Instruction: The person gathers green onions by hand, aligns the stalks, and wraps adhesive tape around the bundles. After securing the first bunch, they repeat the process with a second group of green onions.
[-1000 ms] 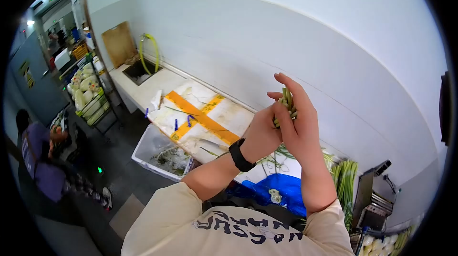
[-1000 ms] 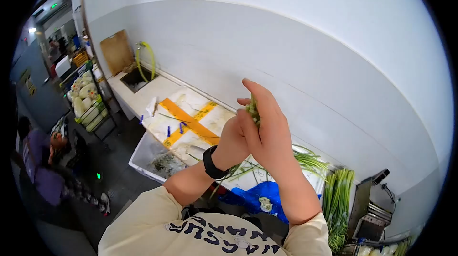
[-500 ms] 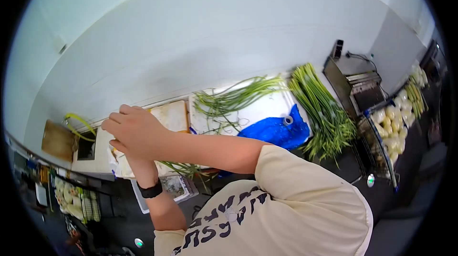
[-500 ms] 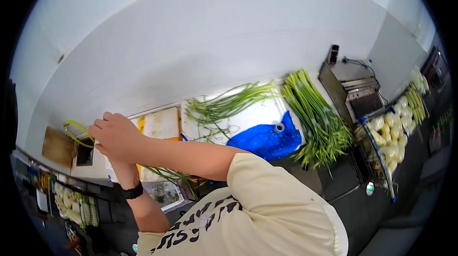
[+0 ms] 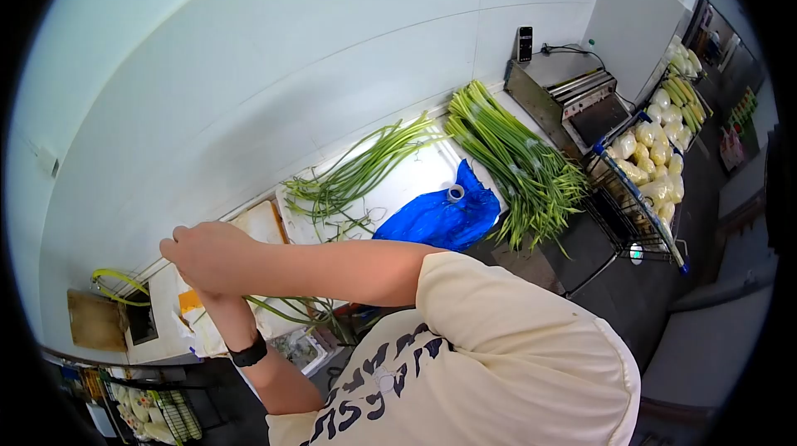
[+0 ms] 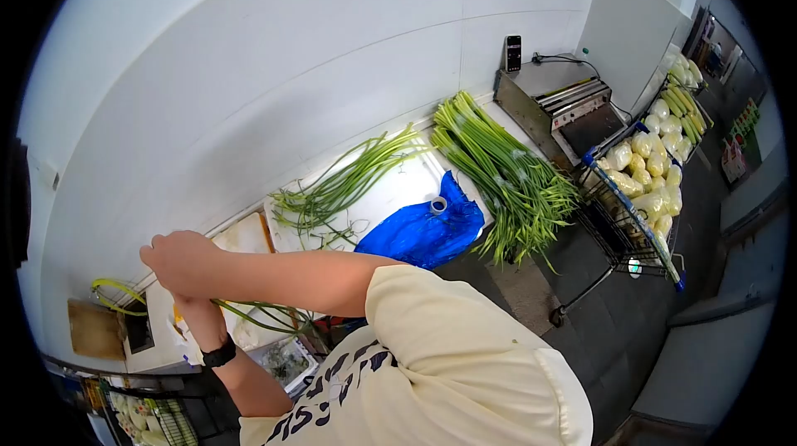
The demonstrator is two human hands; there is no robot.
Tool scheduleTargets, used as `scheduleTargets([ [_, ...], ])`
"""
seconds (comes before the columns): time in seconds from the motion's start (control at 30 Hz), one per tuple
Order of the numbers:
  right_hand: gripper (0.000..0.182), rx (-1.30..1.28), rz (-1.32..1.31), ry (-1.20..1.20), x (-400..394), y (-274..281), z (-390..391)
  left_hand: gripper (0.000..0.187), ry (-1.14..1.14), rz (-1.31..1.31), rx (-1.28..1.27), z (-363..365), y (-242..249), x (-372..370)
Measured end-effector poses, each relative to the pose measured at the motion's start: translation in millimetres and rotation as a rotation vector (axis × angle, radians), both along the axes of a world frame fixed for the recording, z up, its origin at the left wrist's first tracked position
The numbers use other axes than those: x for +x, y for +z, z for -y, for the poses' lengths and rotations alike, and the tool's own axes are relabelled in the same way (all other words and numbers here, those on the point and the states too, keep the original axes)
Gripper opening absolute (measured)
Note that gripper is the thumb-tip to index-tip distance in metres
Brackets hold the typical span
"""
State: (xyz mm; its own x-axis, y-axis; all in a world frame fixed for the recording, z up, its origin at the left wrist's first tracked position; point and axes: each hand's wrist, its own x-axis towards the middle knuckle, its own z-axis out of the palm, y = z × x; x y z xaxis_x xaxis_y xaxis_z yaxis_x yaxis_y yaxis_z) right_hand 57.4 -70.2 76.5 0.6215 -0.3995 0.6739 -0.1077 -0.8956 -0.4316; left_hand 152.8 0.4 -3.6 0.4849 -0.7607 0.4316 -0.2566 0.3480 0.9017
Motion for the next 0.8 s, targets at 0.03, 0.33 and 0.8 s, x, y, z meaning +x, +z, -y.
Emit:
scheduleTargets([
  [0.03, 0.013, -0.012, -0.01, -0.007, -2, -1, 0, 0.048, 0.0, 0.025, 0.018, 2, -1, 1],
  [0.33, 0.015, 0.059, 0.099, 0.02, -13, -5, 3, 0.061, -0.073, 0.018, 0.108, -4, 8, -2],
  [0.8, 0.009, 0.38, 0.29, 0.198, -59, 7, 6, 0.034, -0.261, -0.44, -0.038, -19, 19, -37],
])
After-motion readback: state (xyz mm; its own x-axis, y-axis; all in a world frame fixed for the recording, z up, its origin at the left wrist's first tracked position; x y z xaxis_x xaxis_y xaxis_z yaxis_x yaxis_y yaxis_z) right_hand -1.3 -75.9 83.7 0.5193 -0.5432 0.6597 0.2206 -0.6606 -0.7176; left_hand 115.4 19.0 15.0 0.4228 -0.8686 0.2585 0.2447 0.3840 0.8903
